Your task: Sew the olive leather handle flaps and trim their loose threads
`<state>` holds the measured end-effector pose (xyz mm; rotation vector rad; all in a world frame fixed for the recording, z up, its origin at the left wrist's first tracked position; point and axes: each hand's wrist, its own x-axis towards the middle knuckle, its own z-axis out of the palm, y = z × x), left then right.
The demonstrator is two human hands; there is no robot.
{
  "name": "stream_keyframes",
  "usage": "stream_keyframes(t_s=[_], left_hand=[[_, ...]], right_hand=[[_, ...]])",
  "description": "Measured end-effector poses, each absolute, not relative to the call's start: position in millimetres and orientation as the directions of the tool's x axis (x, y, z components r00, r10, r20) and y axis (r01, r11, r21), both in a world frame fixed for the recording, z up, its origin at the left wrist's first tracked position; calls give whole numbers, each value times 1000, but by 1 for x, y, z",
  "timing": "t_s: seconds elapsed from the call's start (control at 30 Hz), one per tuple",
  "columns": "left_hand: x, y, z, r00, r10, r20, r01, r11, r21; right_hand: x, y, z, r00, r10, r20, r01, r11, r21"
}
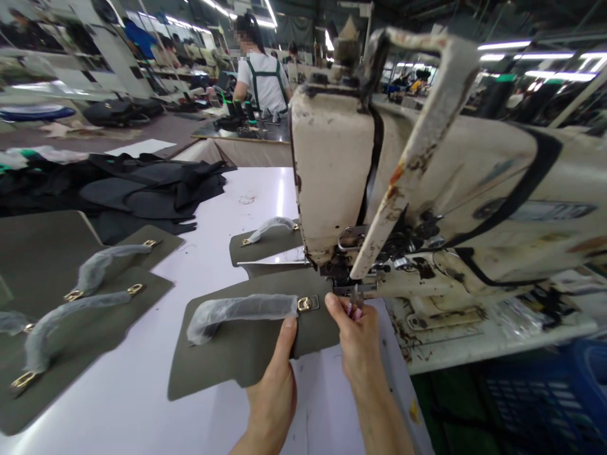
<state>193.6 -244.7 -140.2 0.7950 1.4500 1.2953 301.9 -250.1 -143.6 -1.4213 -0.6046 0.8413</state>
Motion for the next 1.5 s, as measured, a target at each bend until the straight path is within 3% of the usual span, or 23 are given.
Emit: stream_keyframes(t_s=[0.2,0.23,0.3,0.37,0.4,0.43,0.5,0.53,0.57,0.63,0.7,0.77,0.87,0.97,1.07,1.17,1.27,1.5], left_hand=[[193,-239,-144,-227,922,-315,-174,280,944],[189,-242,-144,-123,934,-336,-169,314,934],[177,-249,-137,248,884,-396,-111,432,895],[162,-252,-120,629,666,-401,37,490,871],[155,-249,-108,732,571,-373,98,453,886],[150,-242,-97,783,536,-315,135,347,928],[142,-212,-78,722,689,-59,106,-25,994],[140,-192,-74,655,753,66,161,-225,961],[140,-168,-73,617,770,160,266,-396,879],[142,-121,-83,646,717,261,471,-644,603],[147,-85,-102,736,658,160,586,-738,336],[151,-67,-120,738,662,128,612,-738,285],[151,-67,-132,681,711,173,665,-700,260],[138,-81,-123,591,758,276,724,-650,233],[119,-92,-107,491,761,424,767,-608,204],[106,-102,-96,449,716,534,777,-608,163],[102,-110,-92,441,693,571,775,-615,147],[99,-115,-90,433,684,587,785,-606,127]], right_hand=[[303,-242,-140,652,752,-100,-88,-56,-995],[304,-243,-141,653,751,-97,-70,-67,-995],[305,-243,-142,645,760,-81,-25,-85,-996],[308,-244,-143,637,769,-61,36,-109,-993],[310,-245,-143,627,777,-51,74,-125,-989],[313,-246,-143,619,784,-46,114,-148,-982],[318,-251,-141,620,784,-28,201,-194,-960],[320,-254,-138,640,768,-3,249,-211,-945],[322,-259,-135,675,737,38,296,-223,-929],[319,-271,-123,743,649,162,389,-221,-894],[308,-283,-109,739,634,228,424,-175,-888],[290,-291,-95,667,735,121,286,-102,-953],[260,-288,-84,444,888,-124,-177,-49,-983],[243,-271,-86,205,935,-290,-595,-116,-795],[241,-249,-92,94,933,-347,-820,-125,-559],[243,-230,-97,24,921,-388,-925,-127,-359],[245,-219,-97,-13,915,-403,-963,-119,-240],[245,-208,-93,16,928,-373,-960,-90,-264]])
